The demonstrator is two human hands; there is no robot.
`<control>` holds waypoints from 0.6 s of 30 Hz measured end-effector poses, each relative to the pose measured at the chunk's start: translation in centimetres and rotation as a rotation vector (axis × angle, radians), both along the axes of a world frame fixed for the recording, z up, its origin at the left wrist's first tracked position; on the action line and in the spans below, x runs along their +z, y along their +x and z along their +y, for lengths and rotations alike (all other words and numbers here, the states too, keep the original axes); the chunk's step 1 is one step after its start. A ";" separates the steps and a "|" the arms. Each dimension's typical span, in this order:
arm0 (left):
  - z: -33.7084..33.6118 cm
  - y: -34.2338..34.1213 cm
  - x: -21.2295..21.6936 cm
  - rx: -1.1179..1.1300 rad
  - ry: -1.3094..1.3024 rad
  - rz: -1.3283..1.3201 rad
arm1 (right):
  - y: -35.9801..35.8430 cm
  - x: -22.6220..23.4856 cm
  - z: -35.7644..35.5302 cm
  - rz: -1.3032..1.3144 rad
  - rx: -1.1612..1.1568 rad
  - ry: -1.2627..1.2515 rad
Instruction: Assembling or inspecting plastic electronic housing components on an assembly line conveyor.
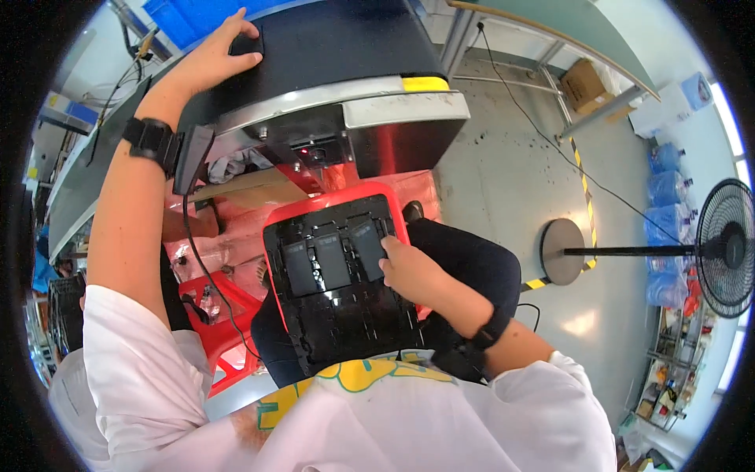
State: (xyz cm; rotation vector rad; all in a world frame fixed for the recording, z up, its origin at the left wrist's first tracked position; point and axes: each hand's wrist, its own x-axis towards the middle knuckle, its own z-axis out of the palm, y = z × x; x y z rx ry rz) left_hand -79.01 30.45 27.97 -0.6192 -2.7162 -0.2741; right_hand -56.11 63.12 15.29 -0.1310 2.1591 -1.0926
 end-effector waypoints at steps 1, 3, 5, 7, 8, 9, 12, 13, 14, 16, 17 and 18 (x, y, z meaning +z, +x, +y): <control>0.3 -0.3 -0.1 -0.007 0.004 -0.005 | 0.5 -0.8 -0.3 0.217 0.082 0.142; 1.5 -0.6 0.1 0.065 0.180 -0.321 | 0.8 0.1 -1.3 0.299 0.118 0.251; 2.7 -0.4 0.3 0.059 0.176 -0.267 | 0.8 1.1 -2.4 0.445 0.148 0.391; 3.5 0.5 0.7 0.072 0.170 -0.208 | 0.5 2.6 -3.1 0.437 0.154 0.423; 4.7 1.9 1.1 0.110 0.127 -0.157 | 0.3 2.8 -3.1 0.426 0.146 0.460; 5.5 3.7 1.6 0.150 0.081 -0.107 | 0.5 2.7 -2.9 0.424 0.150 0.458; 7.1 10.5 2.3 -0.053 0.110 0.192 | 2.0 1.3 -1.5 0.911 0.369 0.322; 7.2 12.2 1.7 -0.112 0.127 0.220 | 2.7 0.1 -0.9 0.922 0.450 0.347; 7.9 14.3 1.2 -0.213 0.192 0.207 | 3.1 -0.6 -0.3 0.927 0.529 0.374; 8.0 20.4 0.6 -0.179 0.127 -0.022 | 3.5 -0.1 0.3 0.907 0.547 0.355; 7.8 23.0 -0.6 -0.209 0.148 -0.125 | 3.5 0.2 0.4 0.916 0.583 0.394; 7.9 25.5 -2.0 -0.197 0.136 -0.255 | 3.3 0.5 0.5 0.926 0.615 0.440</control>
